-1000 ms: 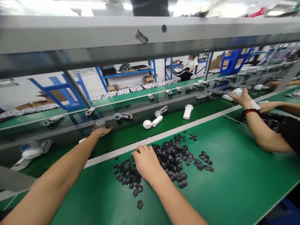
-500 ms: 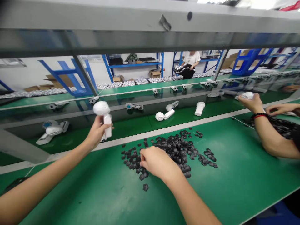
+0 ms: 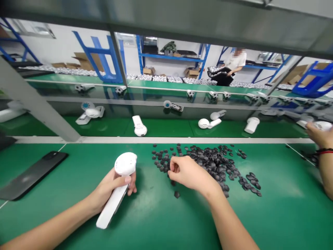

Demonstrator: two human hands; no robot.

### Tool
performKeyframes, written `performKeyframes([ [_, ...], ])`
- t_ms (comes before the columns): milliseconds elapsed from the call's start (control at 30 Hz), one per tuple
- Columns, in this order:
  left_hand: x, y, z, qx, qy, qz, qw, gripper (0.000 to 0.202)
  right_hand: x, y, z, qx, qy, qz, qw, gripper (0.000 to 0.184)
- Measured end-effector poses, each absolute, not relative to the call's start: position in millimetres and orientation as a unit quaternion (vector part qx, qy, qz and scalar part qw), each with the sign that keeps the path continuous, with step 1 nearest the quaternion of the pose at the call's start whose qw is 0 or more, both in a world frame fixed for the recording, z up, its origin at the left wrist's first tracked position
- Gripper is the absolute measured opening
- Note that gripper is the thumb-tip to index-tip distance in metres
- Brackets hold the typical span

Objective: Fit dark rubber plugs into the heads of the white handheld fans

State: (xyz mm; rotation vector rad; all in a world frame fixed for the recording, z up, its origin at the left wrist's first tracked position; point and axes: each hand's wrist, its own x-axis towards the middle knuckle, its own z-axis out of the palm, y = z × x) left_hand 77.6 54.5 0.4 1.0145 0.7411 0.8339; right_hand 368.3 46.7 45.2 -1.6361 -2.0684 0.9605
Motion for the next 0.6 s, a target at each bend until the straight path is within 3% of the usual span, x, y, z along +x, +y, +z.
performKeyframes([
  [133,73.6,56.0,2.6,0.441,0.339,0.413,0.721,0.029,323.7,43.6,29.1,-0.558,-0.747,0.299,0.204,0.008],
  [300,70.0,57.6,11.4,0.46,0.331,0.393,0.724,0.049,296.2,35.0,17.9,-0.521,-0.802,0.24,0.169,0.014],
  [500,62.8,60.9,14.5,0.477,0.398,0.389,0.68,0.047,310.0,35.8,19.4,-0.508,-0.78,0.33,0.155,0.028],
  [600,59.9,62.0,13.2,0.465,0.407,0.381,0.688,0.049,313.8,38.0,18.3,-0.498,-0.784,0.335,0.156,0.022],
])
